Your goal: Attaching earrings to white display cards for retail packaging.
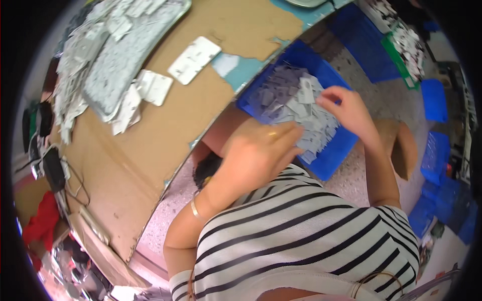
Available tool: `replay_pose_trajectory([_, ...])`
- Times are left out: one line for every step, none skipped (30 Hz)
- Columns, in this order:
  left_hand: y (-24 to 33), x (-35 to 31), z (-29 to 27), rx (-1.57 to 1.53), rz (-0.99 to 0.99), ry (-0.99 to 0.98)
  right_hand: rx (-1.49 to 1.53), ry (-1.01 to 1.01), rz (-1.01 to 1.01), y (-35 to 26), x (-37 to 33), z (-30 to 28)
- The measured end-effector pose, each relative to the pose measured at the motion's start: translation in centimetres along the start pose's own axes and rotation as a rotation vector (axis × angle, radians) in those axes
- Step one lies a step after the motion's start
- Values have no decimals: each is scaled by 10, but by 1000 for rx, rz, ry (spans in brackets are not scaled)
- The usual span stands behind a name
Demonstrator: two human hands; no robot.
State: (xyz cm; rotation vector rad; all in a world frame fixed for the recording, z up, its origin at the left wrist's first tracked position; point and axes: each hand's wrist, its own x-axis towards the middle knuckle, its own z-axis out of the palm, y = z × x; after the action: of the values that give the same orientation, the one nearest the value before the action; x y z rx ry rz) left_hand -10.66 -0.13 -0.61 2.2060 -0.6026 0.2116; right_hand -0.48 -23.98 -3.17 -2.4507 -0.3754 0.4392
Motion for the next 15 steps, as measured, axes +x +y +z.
replay_pose_trajectory([-6, -8, -18, 64, 16, 74, 81, -19, -80, -5, -2, 14])
replay_pose_trajectory([-7, -17, -41, 120, -82, 192, 61, -110, -133, -17, -4, 28])
replay_pose_trajectory([-13, -40, -62, 199, -229, 316, 99, -234, -232, -26, -4, 46])
replay_pose_trajectory([-25, -58, -79, 273, -499, 420, 129, -259, -348, -34, -7, 68])
replay_pose_trajectory([-36, -71, -97, 290, -554, 532, 160, -280, -469, -43, -7, 91])
replay_pose_trajectory([-40, -82, -114, 322, -611, 652, 68, -172, -635, -49, -4, 123])
replay_pose_trajectory([-47, -91, -124, 333, -617, 656, -35, -51, -782, -53, -1, 146])
replay_pose_trajectory([-51, -100, -134, 371, -693, 623, -25, -58, -798, -64, 1, 155])
replay_pose_trajectory([-54, -105, -141, 410, -765, 592, -140, -207, -781, -75, 4, 161])
replay_pose_trajectory([-62, -109, -142, 433, -768, 609, -259, -351, -769, -87, 8, 167])
replay_pose_trajectory([-72, -111, -139, 580, -685, 530, -367, -515, -710, -98, 13, 166])
replay_pose_trajectory([-79, -110, -137, 713, -595, 446, -374, -506, -724, -97, 18, 171])
replay_pose_trajectory([-75, -101, -136, 693, -614, 386, -337, -601, -672, -91, 26, 176])
replay_pose_trajectory([-70, -89, -135, 672, -632, 328, -303, -695, -617, -88, 33, 185])
replay_pose_trajectory([-69, -79, -133, 681, -629, 352, -387, -687, -595, -85, 37, 198])
